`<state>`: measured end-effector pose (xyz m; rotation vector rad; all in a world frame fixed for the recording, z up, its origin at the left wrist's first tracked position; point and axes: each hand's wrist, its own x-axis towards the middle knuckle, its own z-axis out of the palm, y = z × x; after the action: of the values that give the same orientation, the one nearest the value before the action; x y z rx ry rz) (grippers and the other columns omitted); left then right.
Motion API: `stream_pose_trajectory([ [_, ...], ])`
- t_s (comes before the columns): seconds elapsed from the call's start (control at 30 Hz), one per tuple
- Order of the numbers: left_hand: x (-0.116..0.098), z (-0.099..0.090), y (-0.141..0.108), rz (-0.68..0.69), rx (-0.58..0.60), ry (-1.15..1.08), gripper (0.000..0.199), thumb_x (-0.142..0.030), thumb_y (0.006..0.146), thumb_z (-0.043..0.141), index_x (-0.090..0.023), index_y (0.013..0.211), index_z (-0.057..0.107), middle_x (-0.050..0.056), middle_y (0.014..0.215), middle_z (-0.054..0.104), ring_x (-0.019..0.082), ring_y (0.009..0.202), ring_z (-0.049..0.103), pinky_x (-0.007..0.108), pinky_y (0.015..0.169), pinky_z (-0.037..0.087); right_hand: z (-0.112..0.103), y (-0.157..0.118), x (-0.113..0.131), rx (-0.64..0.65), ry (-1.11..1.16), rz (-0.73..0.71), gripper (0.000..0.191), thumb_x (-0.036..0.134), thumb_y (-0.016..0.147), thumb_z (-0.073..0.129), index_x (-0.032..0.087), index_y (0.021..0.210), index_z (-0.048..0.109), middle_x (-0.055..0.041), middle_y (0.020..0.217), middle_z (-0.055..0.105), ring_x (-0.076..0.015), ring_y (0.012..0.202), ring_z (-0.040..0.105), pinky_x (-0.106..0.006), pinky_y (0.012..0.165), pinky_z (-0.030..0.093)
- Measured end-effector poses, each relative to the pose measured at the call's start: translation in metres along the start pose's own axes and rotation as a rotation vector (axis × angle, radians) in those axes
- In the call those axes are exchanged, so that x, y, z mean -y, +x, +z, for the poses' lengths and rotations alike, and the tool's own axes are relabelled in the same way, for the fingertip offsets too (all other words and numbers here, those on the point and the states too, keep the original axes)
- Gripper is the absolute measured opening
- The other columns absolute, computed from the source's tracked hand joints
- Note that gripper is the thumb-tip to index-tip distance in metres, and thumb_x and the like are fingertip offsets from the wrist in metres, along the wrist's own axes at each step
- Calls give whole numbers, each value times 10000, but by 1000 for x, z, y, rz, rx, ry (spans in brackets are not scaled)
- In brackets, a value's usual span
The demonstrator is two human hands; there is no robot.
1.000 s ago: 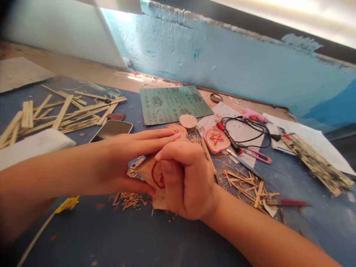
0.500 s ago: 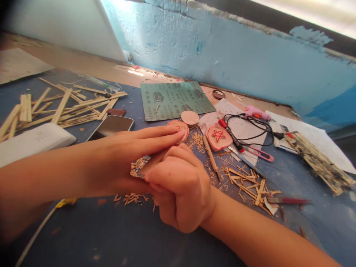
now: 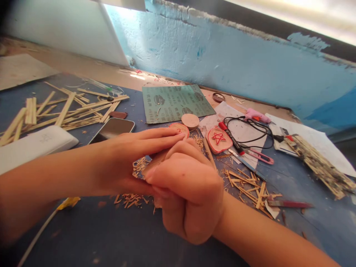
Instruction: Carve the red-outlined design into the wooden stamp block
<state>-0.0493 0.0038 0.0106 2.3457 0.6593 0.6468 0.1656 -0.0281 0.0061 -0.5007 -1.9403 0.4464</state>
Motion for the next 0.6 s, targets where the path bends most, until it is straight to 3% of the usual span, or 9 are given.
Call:
stream_pose_trajectory([
  [0.17,0,2,0,43,-62,19,850,-389,849,874,-257,1598,495,137,1646,531,354,1574,473,497,1306,436,6,3,-6,156,106,-135,197,40,829,608,215,915,581,12,754,652,-196,738,706,-442,813,660],
  [0.33,-4,-5,0,4,39,-22,851,-367,853,848,-281,1616,480,116,1692,498,346,1595,451,500,1313,435,9,6,-9,-113,144,14,195,77,920,595,269,885,609,41,644,603,-172,617,665,-366,705,638],
  [0.4,-3,-5,-3,-13,34,-31,883,-342,867,811,-317,1657,418,93,1724,465,345,1608,436,517,1316,434,9,8,-10,-173,144,9,201,98,971,554,268,894,629,30,647,616,-168,589,654,-354,679,632],
  [0.5,0,-3,-8,-29,20,-23,957,-363,868,792,-312,1705,331,87,1765,407,347,1615,428,502,1325,429,7,12,-12,-206,143,-72,186,105,973,532,245,907,636,23,649,619,-165,558,636,-348,610,602],
  [0.6,2,-2,-9,-45,33,11,1024,-423,855,803,-233,1724,295,98,1795,350,353,1643,374,459,1358,370,6,11,-12,-140,95,-106,187,64,895,563,243,844,583,32,668,616,-151,553,611,-334,588,577],
])
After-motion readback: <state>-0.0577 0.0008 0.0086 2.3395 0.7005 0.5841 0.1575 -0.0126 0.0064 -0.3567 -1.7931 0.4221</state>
